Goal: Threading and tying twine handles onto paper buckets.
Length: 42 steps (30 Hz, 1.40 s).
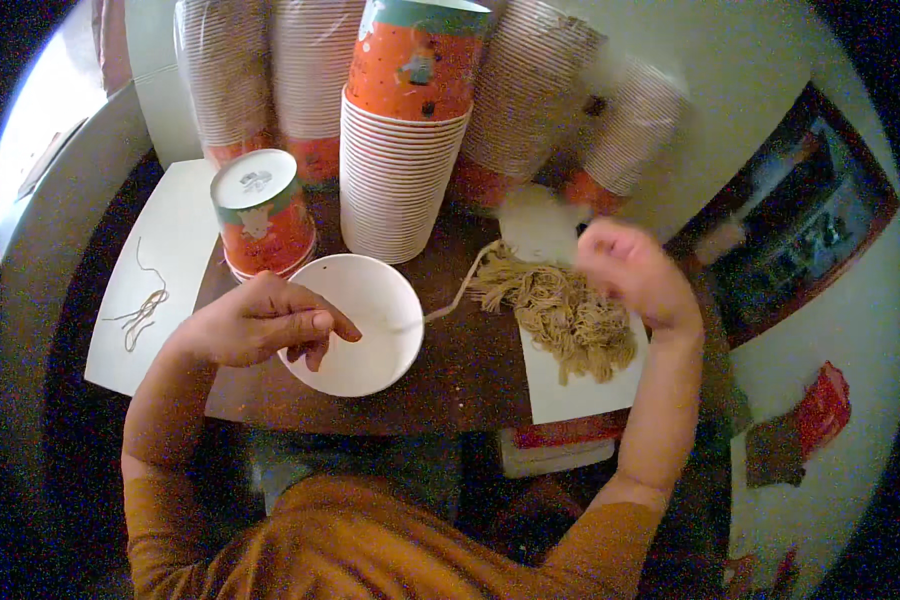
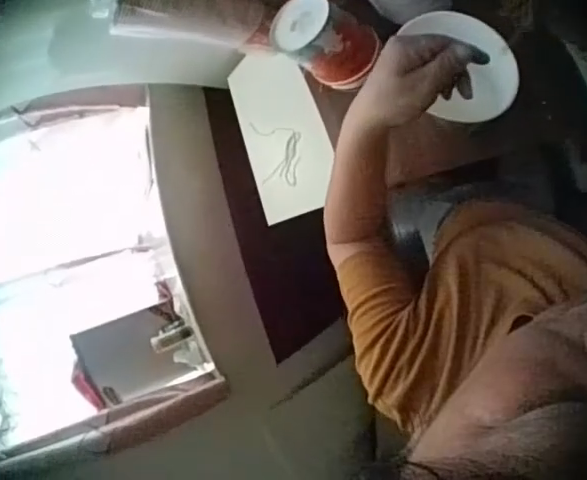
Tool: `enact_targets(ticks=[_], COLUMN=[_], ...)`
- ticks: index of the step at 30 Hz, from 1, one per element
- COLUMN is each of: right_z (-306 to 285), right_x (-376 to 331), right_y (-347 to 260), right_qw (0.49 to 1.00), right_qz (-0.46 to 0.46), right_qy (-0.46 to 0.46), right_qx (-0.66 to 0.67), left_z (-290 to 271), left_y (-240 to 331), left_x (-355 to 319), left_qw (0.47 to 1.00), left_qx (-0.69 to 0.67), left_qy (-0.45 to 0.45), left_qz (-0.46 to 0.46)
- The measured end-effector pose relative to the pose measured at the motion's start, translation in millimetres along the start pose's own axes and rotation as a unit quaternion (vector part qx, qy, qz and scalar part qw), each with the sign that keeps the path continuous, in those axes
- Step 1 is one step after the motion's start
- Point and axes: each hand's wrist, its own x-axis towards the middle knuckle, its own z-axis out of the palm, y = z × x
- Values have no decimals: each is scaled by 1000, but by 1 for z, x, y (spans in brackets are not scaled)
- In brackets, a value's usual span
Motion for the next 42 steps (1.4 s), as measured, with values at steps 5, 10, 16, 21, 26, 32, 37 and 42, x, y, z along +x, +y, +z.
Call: enact_targets(ticks=[5, 10, 16, 21, 26, 32, 37, 42], right_z=[39, 66, 64, 51, 39, 38, 97, 165], right_x=[4, 18, 17, 13, 14, 8, 16, 16], right_y=[6, -40, -73, -62, -29, -6, -6, -26], right_qw=[958, 972, 994, 988, 993, 948, 918, 947], right_qz=[-10, -48, -109, -135, -37, 17, -179, -80], right_qy=[-56, -21, 0, 42, 60, 121, 146, -218], right_qx=[-282, -231, -3, 57, 95, -293, -323, 221], left_z=[-1, 13, 37, 41, 36, 32, 26, 27], left_y=[7, -10, -4, -12, -16, -15, -8, -11], left_x=[13, 33, 60, 46, 30, 3, 15, 18], left_qw=[998, 976, 989, 989, 989, 991, 992, 995], left_qx=[57, 142, 80, -20, -128, -118, -81, -48], left_qy=[19, 107, 17, -73, -72, -15, -13, -1], left_qz=[-15, 128, 127, 131, -1, -58, -91, -84])
